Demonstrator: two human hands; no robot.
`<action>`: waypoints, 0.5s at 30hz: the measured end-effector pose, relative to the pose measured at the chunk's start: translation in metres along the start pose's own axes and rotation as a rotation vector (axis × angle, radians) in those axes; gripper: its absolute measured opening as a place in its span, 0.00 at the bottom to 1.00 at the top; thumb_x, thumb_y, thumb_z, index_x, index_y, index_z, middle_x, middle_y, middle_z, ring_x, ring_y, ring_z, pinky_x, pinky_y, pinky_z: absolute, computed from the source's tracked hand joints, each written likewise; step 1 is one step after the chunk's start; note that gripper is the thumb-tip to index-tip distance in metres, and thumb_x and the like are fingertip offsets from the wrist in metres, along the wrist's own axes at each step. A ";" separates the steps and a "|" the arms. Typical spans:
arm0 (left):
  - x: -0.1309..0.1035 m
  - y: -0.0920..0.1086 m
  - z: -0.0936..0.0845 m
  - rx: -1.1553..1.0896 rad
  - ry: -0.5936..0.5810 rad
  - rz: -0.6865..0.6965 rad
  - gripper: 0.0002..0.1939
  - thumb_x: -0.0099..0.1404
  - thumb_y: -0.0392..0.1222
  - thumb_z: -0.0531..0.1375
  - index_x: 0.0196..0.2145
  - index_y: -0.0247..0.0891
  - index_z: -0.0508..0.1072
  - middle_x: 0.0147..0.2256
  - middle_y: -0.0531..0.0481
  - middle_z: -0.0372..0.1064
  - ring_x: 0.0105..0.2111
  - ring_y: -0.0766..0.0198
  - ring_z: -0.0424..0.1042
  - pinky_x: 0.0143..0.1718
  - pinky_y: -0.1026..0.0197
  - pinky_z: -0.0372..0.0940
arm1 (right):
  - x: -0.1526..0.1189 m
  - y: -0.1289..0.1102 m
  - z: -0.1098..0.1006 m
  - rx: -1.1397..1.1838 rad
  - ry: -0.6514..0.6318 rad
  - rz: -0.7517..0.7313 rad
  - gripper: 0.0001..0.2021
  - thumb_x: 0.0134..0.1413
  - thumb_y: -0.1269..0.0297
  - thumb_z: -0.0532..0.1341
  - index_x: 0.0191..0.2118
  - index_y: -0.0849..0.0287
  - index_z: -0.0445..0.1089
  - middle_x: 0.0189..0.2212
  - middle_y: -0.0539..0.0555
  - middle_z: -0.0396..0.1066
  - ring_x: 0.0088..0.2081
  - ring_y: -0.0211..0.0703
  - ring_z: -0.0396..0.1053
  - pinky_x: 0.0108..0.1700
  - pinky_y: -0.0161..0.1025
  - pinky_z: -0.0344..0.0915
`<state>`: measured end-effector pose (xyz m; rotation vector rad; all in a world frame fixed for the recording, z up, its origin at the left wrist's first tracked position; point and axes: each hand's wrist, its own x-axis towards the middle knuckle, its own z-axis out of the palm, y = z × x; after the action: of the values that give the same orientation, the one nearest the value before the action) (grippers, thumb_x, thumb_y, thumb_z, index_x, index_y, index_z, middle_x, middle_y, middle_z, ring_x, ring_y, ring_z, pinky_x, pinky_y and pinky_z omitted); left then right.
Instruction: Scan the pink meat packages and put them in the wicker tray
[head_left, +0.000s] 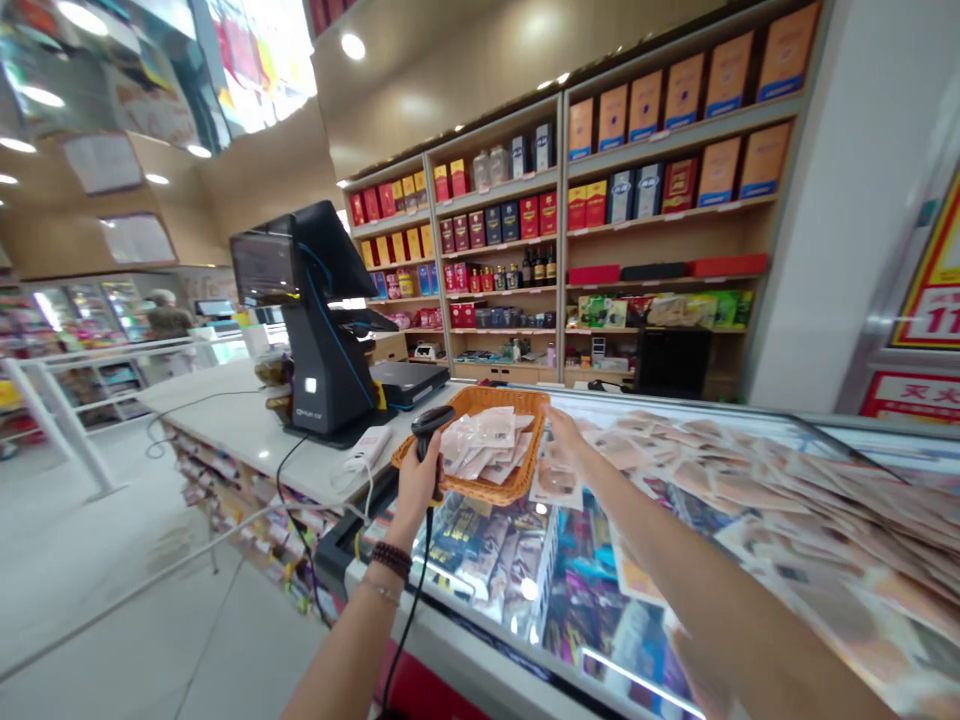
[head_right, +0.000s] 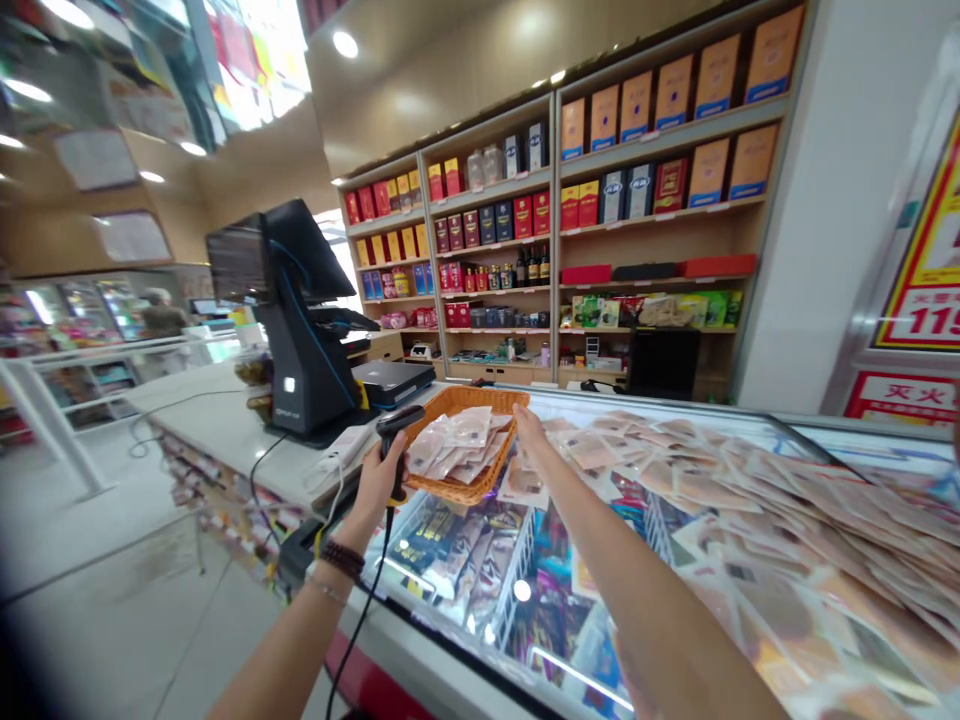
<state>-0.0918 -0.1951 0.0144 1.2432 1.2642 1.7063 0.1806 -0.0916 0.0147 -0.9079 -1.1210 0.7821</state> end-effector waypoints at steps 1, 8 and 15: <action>0.000 0.001 0.004 -0.005 -0.007 0.010 0.33 0.57 0.76 0.69 0.33 0.43 0.67 0.21 0.58 0.64 0.16 0.68 0.64 0.16 0.66 0.60 | 0.003 -0.003 -0.020 -0.029 0.039 0.018 0.18 0.53 0.41 0.74 0.36 0.50 0.80 0.35 0.53 0.84 0.51 0.59 0.81 0.62 0.59 0.73; -0.010 0.029 0.070 -0.104 -0.161 0.044 0.34 0.57 0.77 0.69 0.31 0.43 0.66 0.21 0.58 0.63 0.17 0.69 0.61 0.17 0.66 0.60 | 0.004 -0.029 -0.177 -0.197 0.382 -0.033 0.11 0.48 0.57 0.77 0.37 0.51 0.80 0.40 0.53 0.83 0.55 0.56 0.77 0.71 0.60 0.64; -0.047 0.020 0.158 -0.194 -0.389 0.067 0.33 0.61 0.76 0.68 0.32 0.42 0.67 0.22 0.59 0.64 0.17 0.71 0.62 0.19 0.67 0.62 | -0.017 -0.026 -0.242 -0.415 0.480 0.057 0.15 0.49 0.51 0.77 0.37 0.54 0.79 0.42 0.57 0.84 0.54 0.58 0.79 0.67 0.58 0.67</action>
<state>0.0738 -0.1938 0.0317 1.4254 0.8172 1.4973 0.4117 -0.1675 -0.0103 -1.3954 -0.8407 0.3433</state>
